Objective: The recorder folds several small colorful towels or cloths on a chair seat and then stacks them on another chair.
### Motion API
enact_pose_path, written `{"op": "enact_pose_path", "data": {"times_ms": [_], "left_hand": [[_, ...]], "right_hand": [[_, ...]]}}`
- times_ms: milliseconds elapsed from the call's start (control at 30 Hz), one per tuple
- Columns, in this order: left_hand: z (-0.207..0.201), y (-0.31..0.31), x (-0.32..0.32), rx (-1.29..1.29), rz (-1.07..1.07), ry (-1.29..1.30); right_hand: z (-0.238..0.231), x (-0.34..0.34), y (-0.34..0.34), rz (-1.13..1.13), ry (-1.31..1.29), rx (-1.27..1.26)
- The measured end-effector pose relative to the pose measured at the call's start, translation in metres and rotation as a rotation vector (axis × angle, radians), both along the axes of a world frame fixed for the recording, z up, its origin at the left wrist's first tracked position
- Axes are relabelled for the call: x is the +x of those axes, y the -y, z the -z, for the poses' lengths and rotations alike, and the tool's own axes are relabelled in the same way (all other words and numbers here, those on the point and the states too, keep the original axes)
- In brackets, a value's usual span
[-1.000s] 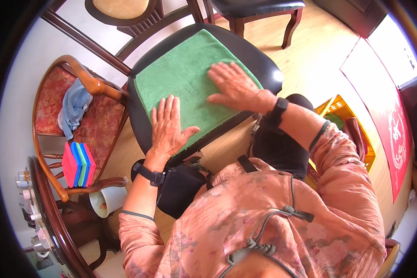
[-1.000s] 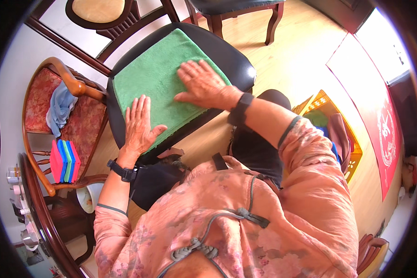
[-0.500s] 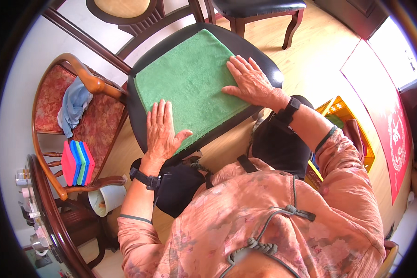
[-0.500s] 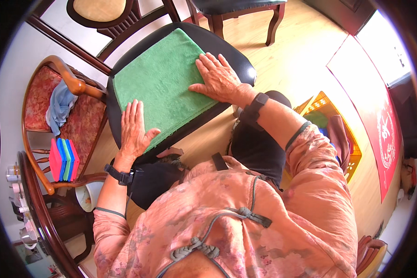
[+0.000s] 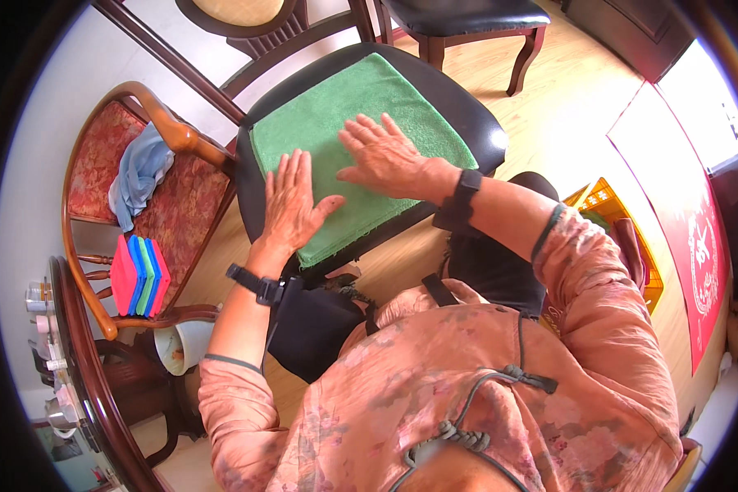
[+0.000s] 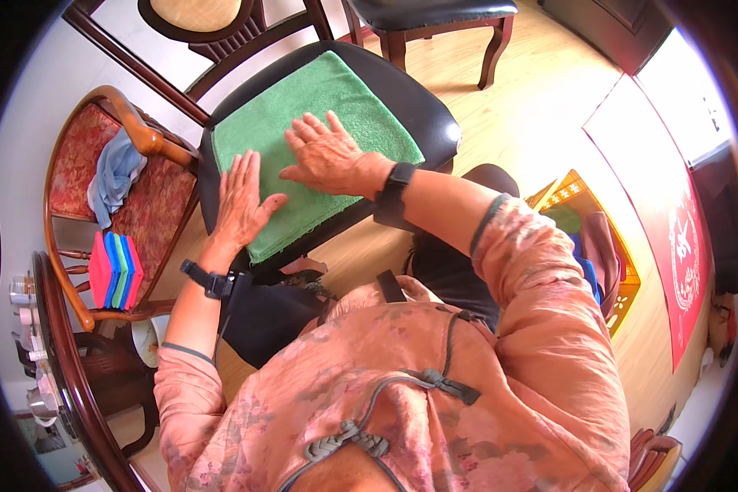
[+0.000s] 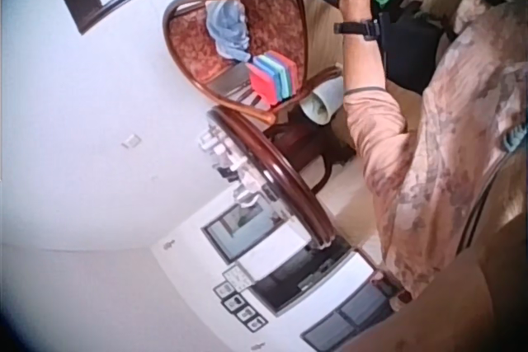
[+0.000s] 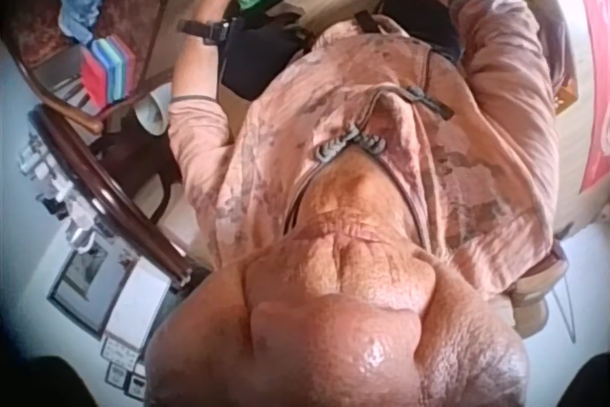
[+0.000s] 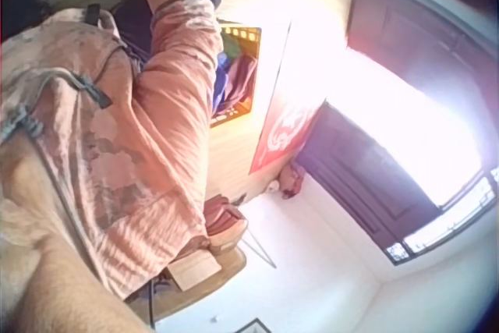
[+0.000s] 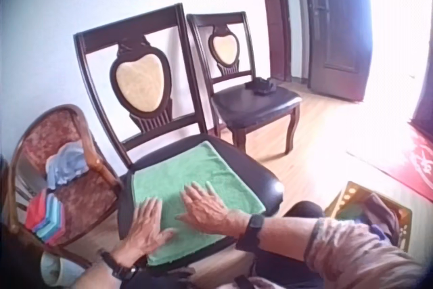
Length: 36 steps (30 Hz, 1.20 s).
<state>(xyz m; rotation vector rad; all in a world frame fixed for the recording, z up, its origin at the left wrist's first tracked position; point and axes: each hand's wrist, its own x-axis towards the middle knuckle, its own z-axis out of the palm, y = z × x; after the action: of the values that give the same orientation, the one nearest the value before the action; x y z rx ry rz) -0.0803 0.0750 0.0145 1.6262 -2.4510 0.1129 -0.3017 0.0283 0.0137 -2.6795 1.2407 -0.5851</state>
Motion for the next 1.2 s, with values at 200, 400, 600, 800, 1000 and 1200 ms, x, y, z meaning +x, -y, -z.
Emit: {"op": "enact_pose_path", "data": {"times_ms": [200,400,600,800,1000,1200], "left_hand": [[0.008,0.006,-0.002,0.056,-0.008,0.100],[0.012,0.001,0.022,0.058,-0.043,0.061],[0.016,0.001,0.025,0.049,-0.072,0.064],[0.015,-0.005,0.030,0.009,-0.066,0.029],[0.016,-0.021,0.042,0.056,-0.145,-0.109],[0.004,-0.024,-0.006,0.001,0.006,-0.082]], "right_hand": [[0.008,-0.010,0.015,-0.043,-0.105,0.032],[0.006,-0.076,0.038,0.108,-0.189,0.052],[0.016,-0.088,0.037,0.192,-0.191,0.018],[0.015,-0.089,0.039,0.201,-0.157,0.000],[0.007,-0.086,0.034,0.215,-0.133,0.091],[0.001,-0.020,-0.004,0.069,-0.083,-0.112]]}}
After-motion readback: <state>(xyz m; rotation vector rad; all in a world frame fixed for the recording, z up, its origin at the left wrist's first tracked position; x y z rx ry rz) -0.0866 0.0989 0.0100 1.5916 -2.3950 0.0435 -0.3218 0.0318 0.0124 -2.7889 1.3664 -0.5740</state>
